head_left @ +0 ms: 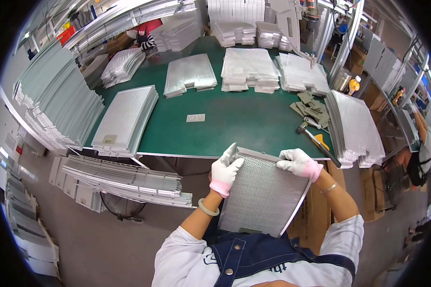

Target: Assembling and inspecting industrial filter components at a factory assembly line.

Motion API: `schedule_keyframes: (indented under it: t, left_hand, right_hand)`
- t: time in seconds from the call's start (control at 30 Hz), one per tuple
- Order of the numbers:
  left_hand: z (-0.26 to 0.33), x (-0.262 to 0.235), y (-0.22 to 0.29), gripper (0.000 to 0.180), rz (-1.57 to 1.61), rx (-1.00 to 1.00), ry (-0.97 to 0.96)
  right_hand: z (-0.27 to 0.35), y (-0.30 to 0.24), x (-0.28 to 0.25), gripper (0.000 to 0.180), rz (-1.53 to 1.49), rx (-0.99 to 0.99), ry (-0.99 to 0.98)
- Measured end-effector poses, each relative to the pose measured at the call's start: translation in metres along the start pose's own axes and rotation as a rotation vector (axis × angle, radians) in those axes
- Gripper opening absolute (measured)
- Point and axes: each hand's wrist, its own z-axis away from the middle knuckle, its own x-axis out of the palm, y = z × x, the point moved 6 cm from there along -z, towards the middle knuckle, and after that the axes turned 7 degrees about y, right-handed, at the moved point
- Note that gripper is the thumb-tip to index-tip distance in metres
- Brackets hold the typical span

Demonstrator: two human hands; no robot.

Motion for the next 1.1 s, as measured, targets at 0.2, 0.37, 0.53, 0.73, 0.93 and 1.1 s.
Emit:
schedule_keyframes:
  t: [0.2,0.37,0.53,0.73,0.93,1.1]
  left_hand:
    - [-0.001,-0.007,-0.006,0.049,0.028,-0.128,-0.044]
    - [-0.001,-0.004,0.003,0.047,-0.031,-0.016,-0.052]
    - [-0.005,-0.005,0.016,0.043,-0.112,-0.039,-0.038]
    - [-0.004,-0.001,0.035,0.026,-0.379,0.177,0.136]
    - [-0.005,-0.002,0.025,0.025,-0.448,0.204,0.181]
    - [-0.009,-0.011,0.012,0.040,0.047,-0.010,-0.046]
  right_hand:
    - [0.002,0.002,-0.002,0.021,-0.006,-0.014,0.011]
    - [0.001,0.002,-0.001,0.021,0.004,-0.033,-0.010]
    - [0.003,-0.004,-0.003,0.022,0.122,-0.087,0.001]
    - [0.001,-0.003,-0.001,0.025,0.167,-0.114,0.011]
    - [0.002,-0.002,-0.001,0.028,0.117,-0.086,-0.013]
    - [0.000,-0.010,-0.002,0.031,0.319,-0.168,-0.067]
